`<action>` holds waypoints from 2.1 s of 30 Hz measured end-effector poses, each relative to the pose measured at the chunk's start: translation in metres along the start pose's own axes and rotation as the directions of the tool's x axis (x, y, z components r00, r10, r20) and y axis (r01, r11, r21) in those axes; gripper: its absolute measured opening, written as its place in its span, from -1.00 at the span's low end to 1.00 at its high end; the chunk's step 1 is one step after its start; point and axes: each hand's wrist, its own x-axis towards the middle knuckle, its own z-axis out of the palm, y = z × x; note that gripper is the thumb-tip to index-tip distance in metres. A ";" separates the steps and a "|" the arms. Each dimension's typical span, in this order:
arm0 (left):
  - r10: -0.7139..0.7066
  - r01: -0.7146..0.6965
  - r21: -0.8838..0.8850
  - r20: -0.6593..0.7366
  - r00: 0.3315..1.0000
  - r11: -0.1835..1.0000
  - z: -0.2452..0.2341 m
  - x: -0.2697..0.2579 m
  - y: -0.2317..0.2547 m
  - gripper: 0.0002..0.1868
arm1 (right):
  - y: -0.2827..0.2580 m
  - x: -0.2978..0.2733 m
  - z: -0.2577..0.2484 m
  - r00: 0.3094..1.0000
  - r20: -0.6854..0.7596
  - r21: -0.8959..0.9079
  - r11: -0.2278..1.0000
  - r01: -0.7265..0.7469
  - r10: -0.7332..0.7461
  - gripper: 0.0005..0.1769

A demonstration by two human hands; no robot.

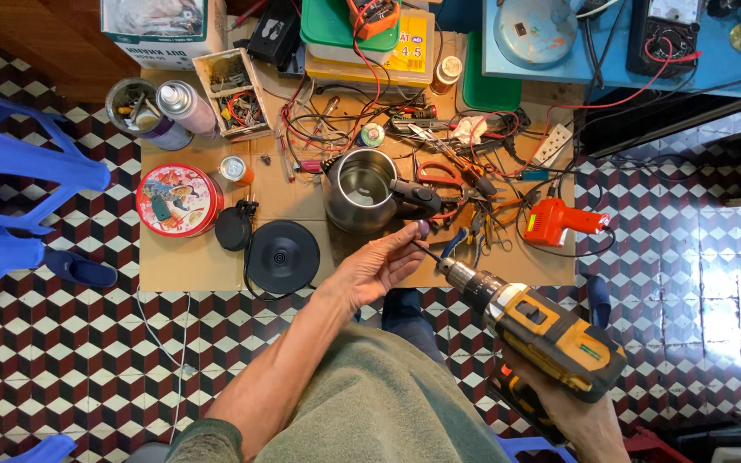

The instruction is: The person reassembles a disassembled electric kettle on a cluttered workbench. They attach the handle to the kettle body, insert screws, and use a power drill to tighten them. The person then attaches the base to the kettle and secures it with screws using the drill.

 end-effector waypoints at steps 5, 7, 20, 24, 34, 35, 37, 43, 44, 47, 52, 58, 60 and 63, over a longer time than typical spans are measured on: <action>0.067 -0.083 -0.264 -0.070 0.995 0.961 0.011 0.022 -0.015 -0.78 | -0.040 0.008 0.010 0.904 -0.141 -0.258 0.896 0.361 -0.404 -0.66; 0.099 -0.108 -0.358 -0.045 0.994 0.927 0.011 0.026 -0.016 -0.80 | -0.060 0.011 0.013 0.918 -0.166 -0.179 0.927 0.330 -0.360 -0.68; 0.171 -0.103 -0.485 0.099 0.980 0.868 -0.005 0.044 -0.008 -0.81 | -0.110 0.037 0.013 0.959 -0.093 -0.155 0.955 0.252 -0.268 -0.68; 0.150 -0.088 -0.492 0.088 0.985 0.866 -0.008 0.047 -0.006 -0.81 | -0.115 0.041 0.012 0.957 -0.088 -0.206 0.945 0.253 -0.275 -0.67; 0.136 -0.078 -0.497 0.081 0.987 0.864 -0.016 0.054 -0.005 -0.80 | -0.125 0.048 0.011 0.996 -0.051 -0.240 0.969 0.064 -0.078 -0.65; 0.129 -0.076 -0.497 0.073 0.989 0.865 -0.016 0.055 -0.005 -0.80 | -0.125 0.049 0.011 0.996 -0.048 -0.252 0.966 0.064 -0.079 -0.65; 0.120 -0.069 -0.499 0.072 0.990 0.864 -0.017 0.056 -0.004 -0.80 | -0.125 0.051 0.011 0.996 -0.037 -0.276 0.959 0.068 -0.082 -0.65; 0.106 -0.059 -0.490 0.067 0.992 0.870 -0.022 0.061 -0.005 -0.80 | -0.134 0.055 0.012 0.991 -0.013 -0.308 0.943 0.123 -0.133 -0.68; 0.105 -0.059 -0.494 0.065 0.992 0.868 -0.022 0.062 -0.005 -0.80 | -0.138 0.055 0.010 0.994 0.004 -0.308 0.946 0.105 -0.109 -0.67; 0.107 -0.068 -0.488 0.053 0.993 0.870 -0.019 0.059 -0.004 -0.79 | -0.154 0.062 0.003 0.997 0.075 -0.356 0.934 0.028 -0.001 -0.61; 0.315 -0.298 0.115 -0.185 0.931 0.948 -0.008 0.027 0.000 -0.66 | -0.200 0.097 -0.011 0.981 0.173 -0.615 0.787 0.039 0.087 -0.53; 0.860 -0.339 0.937 0.236 0.453 -0.079 0.007 -0.008 0.022 -0.59 | -0.252 0.123 -0.022 0.938 0.320 -0.532 0.793 0.296 -0.135 -0.55; 0.816 -0.293 0.935 0.326 0.478 -0.201 0.009 -0.003 0.030 -0.47 | -0.262 0.126 -0.021 0.949 0.314 -0.582 0.782 0.223 -0.037 -0.62; 0.678 -0.179 0.974 0.040 0.734 0.136 0.007 0.009 0.033 -0.52 | -0.268 0.127 -0.019 0.931 0.348 -0.577 0.757 0.306 -0.111 -0.63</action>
